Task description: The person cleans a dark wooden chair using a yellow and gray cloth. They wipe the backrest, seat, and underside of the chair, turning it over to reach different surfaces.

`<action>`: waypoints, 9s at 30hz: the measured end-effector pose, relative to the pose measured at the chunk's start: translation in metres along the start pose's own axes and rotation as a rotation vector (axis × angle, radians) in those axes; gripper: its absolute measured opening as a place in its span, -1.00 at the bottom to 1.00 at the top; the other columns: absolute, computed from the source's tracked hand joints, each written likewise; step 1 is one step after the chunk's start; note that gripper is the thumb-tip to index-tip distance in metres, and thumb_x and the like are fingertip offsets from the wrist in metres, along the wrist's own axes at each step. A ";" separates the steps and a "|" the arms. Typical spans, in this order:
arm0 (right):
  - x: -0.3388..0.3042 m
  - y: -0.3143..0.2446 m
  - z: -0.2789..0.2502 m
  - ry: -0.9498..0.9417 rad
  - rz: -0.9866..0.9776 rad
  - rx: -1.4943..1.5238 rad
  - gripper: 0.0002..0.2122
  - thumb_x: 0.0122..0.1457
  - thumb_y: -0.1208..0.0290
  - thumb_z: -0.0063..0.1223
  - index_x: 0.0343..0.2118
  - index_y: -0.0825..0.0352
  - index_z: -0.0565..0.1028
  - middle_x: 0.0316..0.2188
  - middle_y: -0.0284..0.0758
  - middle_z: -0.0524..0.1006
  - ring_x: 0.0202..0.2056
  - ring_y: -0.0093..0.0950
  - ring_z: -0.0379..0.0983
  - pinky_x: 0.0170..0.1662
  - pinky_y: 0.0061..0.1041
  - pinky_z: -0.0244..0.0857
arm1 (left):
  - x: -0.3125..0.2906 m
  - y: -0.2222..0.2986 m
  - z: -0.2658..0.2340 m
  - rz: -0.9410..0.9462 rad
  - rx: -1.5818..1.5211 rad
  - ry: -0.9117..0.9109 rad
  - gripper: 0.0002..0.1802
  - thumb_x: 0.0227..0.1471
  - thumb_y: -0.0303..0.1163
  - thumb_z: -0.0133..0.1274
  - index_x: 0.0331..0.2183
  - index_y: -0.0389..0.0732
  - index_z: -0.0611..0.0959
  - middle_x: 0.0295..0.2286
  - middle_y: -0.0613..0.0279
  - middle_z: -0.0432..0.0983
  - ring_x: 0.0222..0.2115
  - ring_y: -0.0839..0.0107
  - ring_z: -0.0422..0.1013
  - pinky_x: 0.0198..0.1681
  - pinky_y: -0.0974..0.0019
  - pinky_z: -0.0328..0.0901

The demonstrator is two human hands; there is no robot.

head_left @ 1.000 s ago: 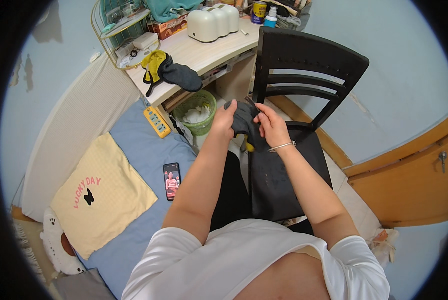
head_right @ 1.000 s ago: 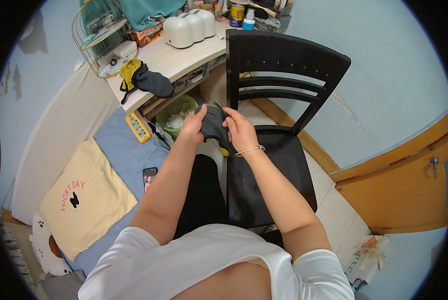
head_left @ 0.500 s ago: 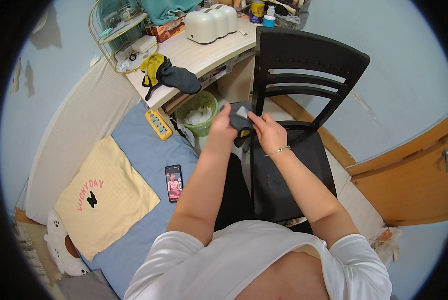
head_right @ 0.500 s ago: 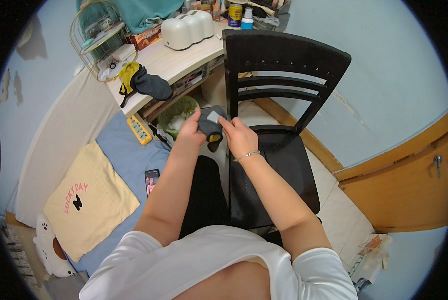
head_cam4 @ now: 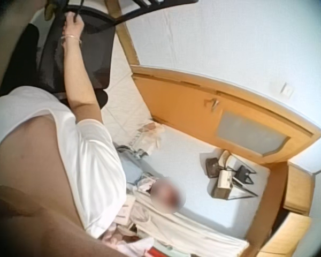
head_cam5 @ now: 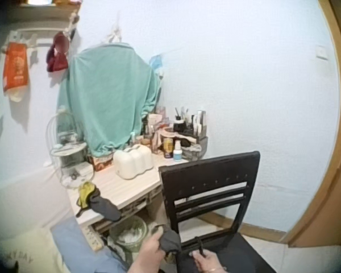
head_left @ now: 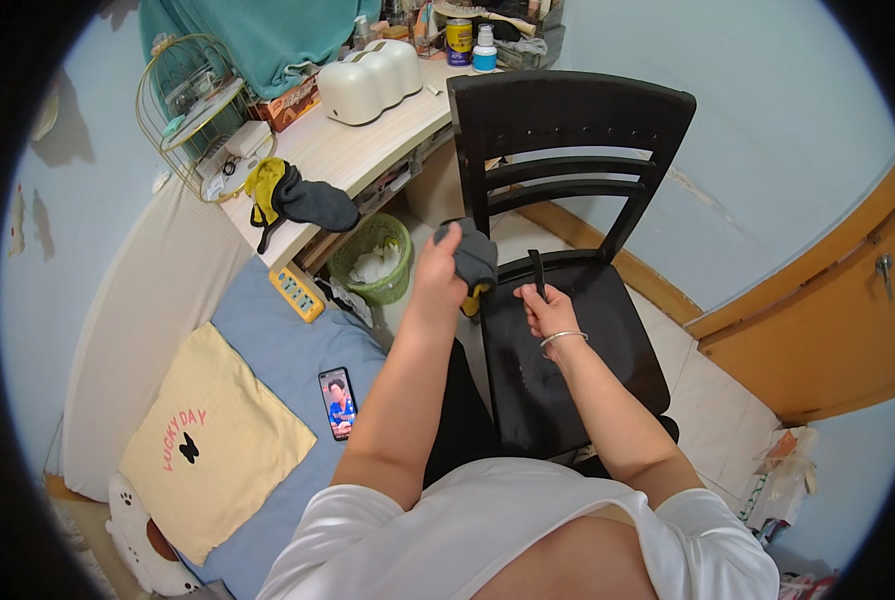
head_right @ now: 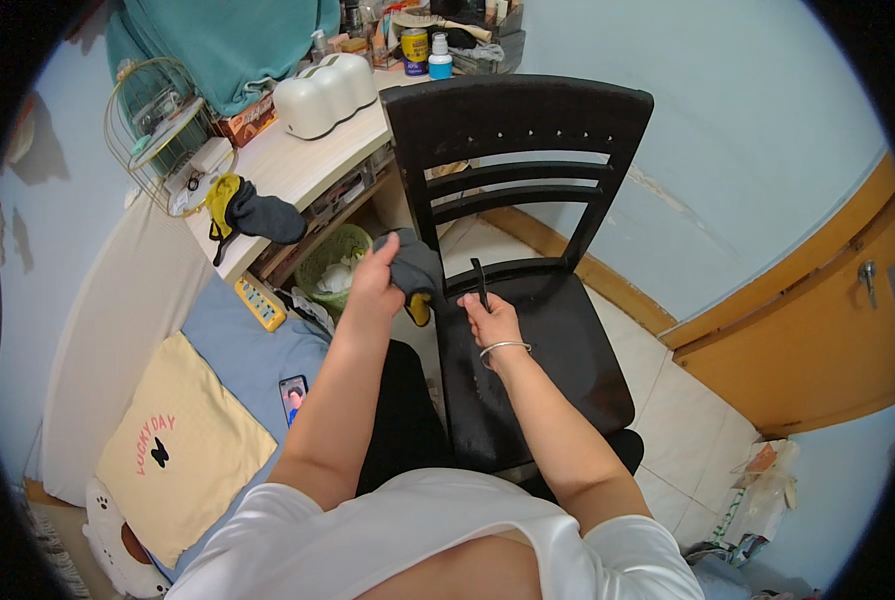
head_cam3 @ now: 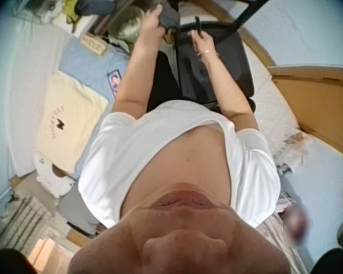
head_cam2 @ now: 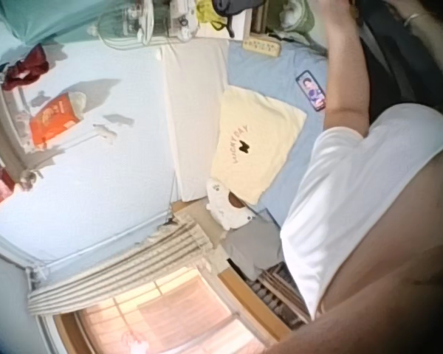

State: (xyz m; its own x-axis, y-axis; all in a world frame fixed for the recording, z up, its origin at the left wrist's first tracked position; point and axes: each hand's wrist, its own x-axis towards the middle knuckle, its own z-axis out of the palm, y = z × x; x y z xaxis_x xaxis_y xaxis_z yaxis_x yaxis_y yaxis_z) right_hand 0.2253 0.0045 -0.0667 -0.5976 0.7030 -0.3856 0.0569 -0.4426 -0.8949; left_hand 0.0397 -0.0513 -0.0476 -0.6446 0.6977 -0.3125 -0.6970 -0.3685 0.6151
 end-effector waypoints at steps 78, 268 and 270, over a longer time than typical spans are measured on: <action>0.149 -0.189 -0.164 0.683 -0.839 -1.367 -0.75 0.06 0.43 0.06 -0.16 0.13 0.52 -0.23 -0.27 0.55 -0.24 -0.18 0.49 -0.20 -0.26 0.39 | 0.055 0.066 0.091 0.812 1.226 -0.006 -0.57 0.04 -0.11 0.10 -0.19 -0.27 0.55 -0.44 0.14 0.53 -0.42 0.32 0.44 -0.28 0.32 0.30; 0.093 -0.199 0.039 -0.326 -0.725 -2.296 -0.78 0.12 0.28 -0.01 -0.18 -0.07 0.57 -0.43 -0.37 0.54 -0.35 -0.33 0.51 -0.34 -0.34 0.38 | 0.062 0.003 0.033 0.778 1.454 0.048 -0.45 -0.24 -0.18 0.29 -0.21 -0.14 0.41 -0.42 0.06 0.53 -0.38 0.00 0.47 -0.37 0.01 0.34; 0.092 -0.201 0.043 -0.335 -0.662 -2.330 -0.77 0.13 0.29 -0.04 -0.16 -0.06 0.56 -0.40 -0.35 0.55 -0.31 -0.33 0.52 -0.30 -0.34 0.39 | 0.063 0.004 0.031 0.793 1.446 0.046 -0.45 -0.23 -0.18 0.29 -0.21 -0.14 0.41 -0.42 0.06 0.53 -0.38 0.00 0.47 -0.37 0.01 0.34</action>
State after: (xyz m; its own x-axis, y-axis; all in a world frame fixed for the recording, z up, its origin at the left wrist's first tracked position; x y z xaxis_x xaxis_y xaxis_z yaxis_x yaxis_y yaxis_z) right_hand 0.1246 0.1339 0.0875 -0.9320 0.2608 -0.2518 0.1531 0.9128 0.3786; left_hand 0.0061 0.0106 -0.0424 -0.7016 0.5993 0.3856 0.6254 0.2584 0.7363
